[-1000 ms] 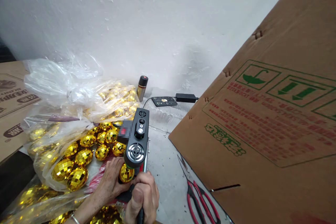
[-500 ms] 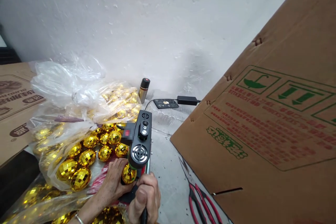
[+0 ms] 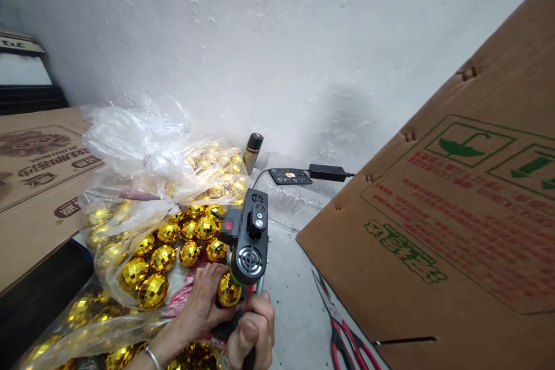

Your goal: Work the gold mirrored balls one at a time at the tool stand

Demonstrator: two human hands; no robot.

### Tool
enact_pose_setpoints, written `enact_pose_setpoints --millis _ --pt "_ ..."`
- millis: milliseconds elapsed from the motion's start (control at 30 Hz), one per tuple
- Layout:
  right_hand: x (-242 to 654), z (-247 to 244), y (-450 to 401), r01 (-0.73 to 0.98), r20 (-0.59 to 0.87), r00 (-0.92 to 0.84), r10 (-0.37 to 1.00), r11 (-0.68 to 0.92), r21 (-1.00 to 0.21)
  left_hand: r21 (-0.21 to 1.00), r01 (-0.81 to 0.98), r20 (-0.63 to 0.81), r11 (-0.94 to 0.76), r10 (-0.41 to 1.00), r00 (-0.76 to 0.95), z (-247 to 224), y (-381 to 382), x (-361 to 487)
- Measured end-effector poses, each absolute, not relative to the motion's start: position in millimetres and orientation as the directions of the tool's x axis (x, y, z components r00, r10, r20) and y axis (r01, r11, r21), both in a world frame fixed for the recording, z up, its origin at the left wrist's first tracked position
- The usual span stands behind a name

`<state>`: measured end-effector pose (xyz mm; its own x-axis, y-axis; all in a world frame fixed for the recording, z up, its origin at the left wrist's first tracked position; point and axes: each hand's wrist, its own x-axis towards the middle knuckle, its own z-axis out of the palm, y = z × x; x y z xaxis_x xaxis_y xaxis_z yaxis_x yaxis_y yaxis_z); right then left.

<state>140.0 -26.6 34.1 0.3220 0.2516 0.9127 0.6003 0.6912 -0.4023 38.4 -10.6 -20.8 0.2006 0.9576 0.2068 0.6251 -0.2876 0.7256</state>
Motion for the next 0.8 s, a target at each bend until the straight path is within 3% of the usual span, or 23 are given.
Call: enact_pose_setpoints --millis 167,300,400,533,600,800 --pt "147.6 53.4 -32.7 0.573 0.903 0.285 0.323 0.697 -0.430 0.712 0.642 0.208 -0.284 0.959 0.193 -19.8 -8.0 39.4" --pt "150.6 112.0 -41.6 0.500 0.752 0.362 0.551 0.566 -0.655 0.712 0.627 0.248 -0.317 0.948 0.198 -19.1 -9.5 35.7" --pt "149.1 144.0 -43.9 0.441 0.654 0.435 0.619 0.487 -0.754 0.662 0.614 0.404 -0.430 0.895 0.192 -37.7 -31.2 24.5" --pt "149.5 143.5 -44.2 0.484 0.715 0.370 0.593 0.534 -0.693 0.534 0.664 0.570 -0.523 0.803 0.173 -82.2 -92.6 -8.3" --pt "150.1 135.2 -45.0 0.522 0.760 0.323 0.564 0.564 -0.640 0.539 0.730 0.520 -0.419 0.848 0.103 -94.3 -120.6 -30.5" --pt "149.0 129.1 -46.1 0.529 0.810 0.297 0.505 0.620 -0.580 0.408 0.892 0.566 -0.194 0.821 -0.081 -54.6 -108.4 -87.0"
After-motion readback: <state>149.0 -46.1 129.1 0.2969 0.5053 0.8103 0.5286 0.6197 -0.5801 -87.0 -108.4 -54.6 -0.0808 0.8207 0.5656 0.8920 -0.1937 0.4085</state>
